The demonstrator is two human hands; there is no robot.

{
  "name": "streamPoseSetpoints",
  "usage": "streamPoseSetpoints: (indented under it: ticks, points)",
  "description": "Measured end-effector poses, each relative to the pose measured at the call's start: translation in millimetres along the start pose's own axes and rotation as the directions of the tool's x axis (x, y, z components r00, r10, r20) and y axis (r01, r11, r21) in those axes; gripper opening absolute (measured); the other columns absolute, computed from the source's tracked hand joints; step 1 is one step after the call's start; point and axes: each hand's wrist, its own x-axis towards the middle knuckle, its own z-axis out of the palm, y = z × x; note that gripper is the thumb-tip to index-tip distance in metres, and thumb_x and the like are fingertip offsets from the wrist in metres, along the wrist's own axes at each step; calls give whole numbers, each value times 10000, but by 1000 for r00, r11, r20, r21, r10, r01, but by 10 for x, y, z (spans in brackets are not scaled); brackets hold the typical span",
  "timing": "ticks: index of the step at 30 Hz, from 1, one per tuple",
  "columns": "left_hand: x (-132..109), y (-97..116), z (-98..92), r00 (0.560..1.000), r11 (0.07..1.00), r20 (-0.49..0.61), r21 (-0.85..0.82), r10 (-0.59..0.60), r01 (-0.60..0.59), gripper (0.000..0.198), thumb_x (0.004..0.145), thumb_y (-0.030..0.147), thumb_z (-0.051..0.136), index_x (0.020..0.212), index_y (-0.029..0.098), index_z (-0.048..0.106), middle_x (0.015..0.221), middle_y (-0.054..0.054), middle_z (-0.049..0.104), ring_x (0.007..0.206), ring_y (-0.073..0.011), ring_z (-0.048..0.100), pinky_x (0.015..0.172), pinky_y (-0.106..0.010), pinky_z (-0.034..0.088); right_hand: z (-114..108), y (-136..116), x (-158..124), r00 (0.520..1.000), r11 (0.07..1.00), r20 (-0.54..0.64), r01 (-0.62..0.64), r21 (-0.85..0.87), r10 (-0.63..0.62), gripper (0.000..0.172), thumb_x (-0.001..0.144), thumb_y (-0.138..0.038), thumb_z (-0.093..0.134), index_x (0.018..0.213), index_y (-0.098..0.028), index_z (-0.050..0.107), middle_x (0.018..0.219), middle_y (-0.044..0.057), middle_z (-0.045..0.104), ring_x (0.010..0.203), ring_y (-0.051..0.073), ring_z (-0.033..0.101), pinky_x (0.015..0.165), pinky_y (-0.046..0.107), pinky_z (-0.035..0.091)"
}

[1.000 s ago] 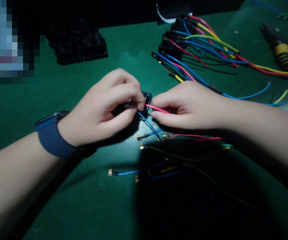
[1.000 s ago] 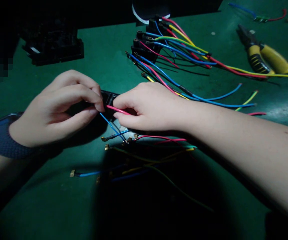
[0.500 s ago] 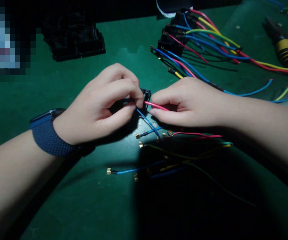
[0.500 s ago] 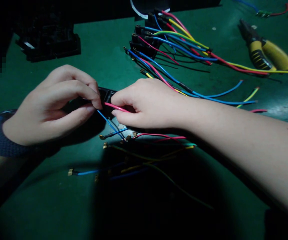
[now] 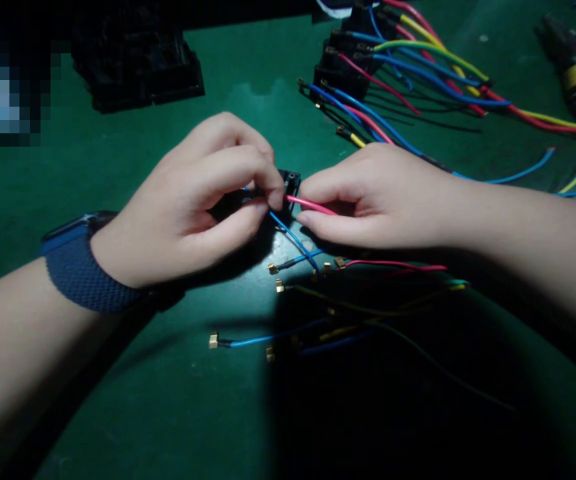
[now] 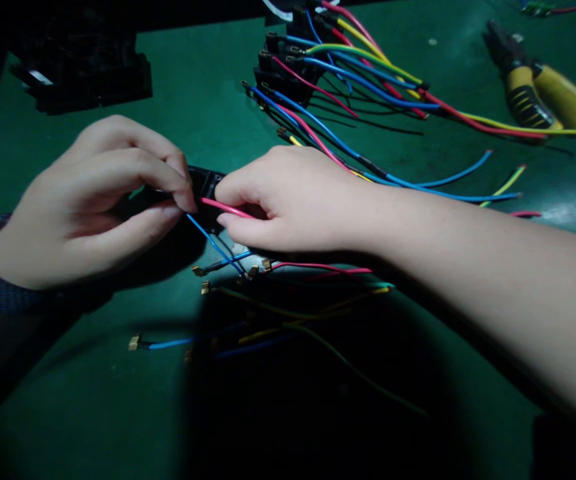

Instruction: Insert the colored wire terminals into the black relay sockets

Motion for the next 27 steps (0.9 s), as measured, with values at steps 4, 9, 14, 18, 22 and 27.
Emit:
streamPoseSetpoints:
  ticks: [4,9,14,18,22,27]
  points:
    - [-4,-1,11,1000,1000,-10,11,-7,7,103,839,156,513,856,113,605,909,-98,531,905,-179,499,803,-342,416,-3,-5,2,1000,1000,10,-2,-15,2,287,871,-316,480,632,-162,517,576,-24,451,561,83,365,538,270,211]
    - [-3,-7,13,1000,999,-13,30,-10,10,99,837,166,506,867,136,595,917,-82,528,914,-179,505,808,-353,426,-8,1,3,1000,1000,15,13,-12,-12,301,882,-323,460,642,-153,527,597,-11,477,591,90,384,554,271,222]
    - [-6,-3,16,1000,999,-7,33,-26,26,87,849,176,496,870,166,580,919,-60,525,919,-175,506,814,-354,432,-12,3,4,1000,1000,16,11,-3,-11,291,877,-317,467,643,-157,536,612,-3,508,607,99,406,559,273,227]
    - [0,-10,21,1000,1000,-28,-9,-10,9,66,825,144,545,859,141,602,906,-73,534,901,-176,506,801,-339,422,-15,-3,6,1000,1000,27,-9,21,8,272,869,-310,484,639,-172,532,611,0,520,624,114,432,562,282,237]
    - [3,-16,9,1000,1000,-30,-27,-3,2,64,811,150,561,850,136,609,900,-80,535,896,-181,513,795,-333,423,-13,-7,5,1000,999,20,-18,29,17,285,866,-319,492,619,-180,508,583,-6,494,611,117,427,557,286,237]
    - [-3,-10,1,1000,1000,-13,-14,-13,13,65,820,152,550,858,143,602,907,-70,528,898,-173,505,801,-324,419,-12,-12,3,999,999,22,-30,20,29,306,870,-332,495,603,-181,487,564,-12,468,591,115,434,556,286,247]
